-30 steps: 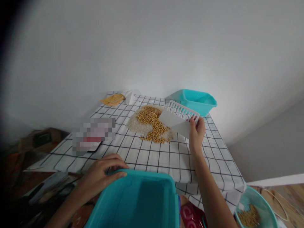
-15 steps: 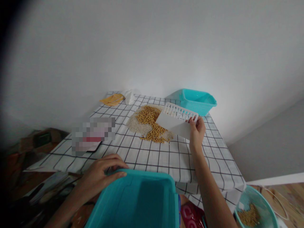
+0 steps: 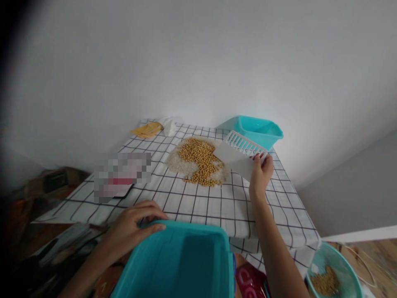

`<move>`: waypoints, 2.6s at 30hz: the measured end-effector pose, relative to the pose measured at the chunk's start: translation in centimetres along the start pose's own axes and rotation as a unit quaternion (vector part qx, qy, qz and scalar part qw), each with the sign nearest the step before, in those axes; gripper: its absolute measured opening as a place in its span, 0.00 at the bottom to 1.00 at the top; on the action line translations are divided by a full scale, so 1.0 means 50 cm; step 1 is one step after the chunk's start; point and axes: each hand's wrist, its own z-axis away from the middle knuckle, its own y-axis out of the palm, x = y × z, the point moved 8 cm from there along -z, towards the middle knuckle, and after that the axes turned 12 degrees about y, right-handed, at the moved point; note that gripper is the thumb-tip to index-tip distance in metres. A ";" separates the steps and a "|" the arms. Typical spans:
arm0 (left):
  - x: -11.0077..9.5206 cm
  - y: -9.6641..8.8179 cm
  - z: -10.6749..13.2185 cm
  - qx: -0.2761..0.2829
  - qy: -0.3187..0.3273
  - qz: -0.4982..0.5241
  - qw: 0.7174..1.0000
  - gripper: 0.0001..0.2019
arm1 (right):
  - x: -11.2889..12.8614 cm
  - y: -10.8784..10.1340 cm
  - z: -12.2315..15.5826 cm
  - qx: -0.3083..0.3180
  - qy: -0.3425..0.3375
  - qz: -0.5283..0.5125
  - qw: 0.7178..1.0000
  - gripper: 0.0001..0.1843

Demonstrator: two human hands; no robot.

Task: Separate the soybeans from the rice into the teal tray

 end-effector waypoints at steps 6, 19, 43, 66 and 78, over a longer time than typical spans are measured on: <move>0.000 0.001 0.000 0.004 -0.004 0.003 1.000 0.05 | 0.001 0.004 0.000 -0.003 -0.012 0.026 1.000 0.11; 0.001 0.000 0.001 0.007 -0.007 -0.002 1.000 0.04 | 0.000 0.029 0.010 0.053 0.003 -0.006 0.999 0.10; -0.002 0.001 -0.005 0.009 -0.009 -0.009 1.000 0.03 | 0.009 0.032 0.015 0.072 0.018 -0.033 0.997 0.09; 0.000 0.001 -0.003 0.004 -0.019 -0.010 1.000 0.04 | 0.010 0.032 0.014 0.076 0.017 -0.054 0.995 0.07; 0.000 0.001 0.000 0.010 -0.023 -0.018 1.000 0.04 | 0.007 0.033 0.012 0.086 0.032 -0.075 0.993 0.07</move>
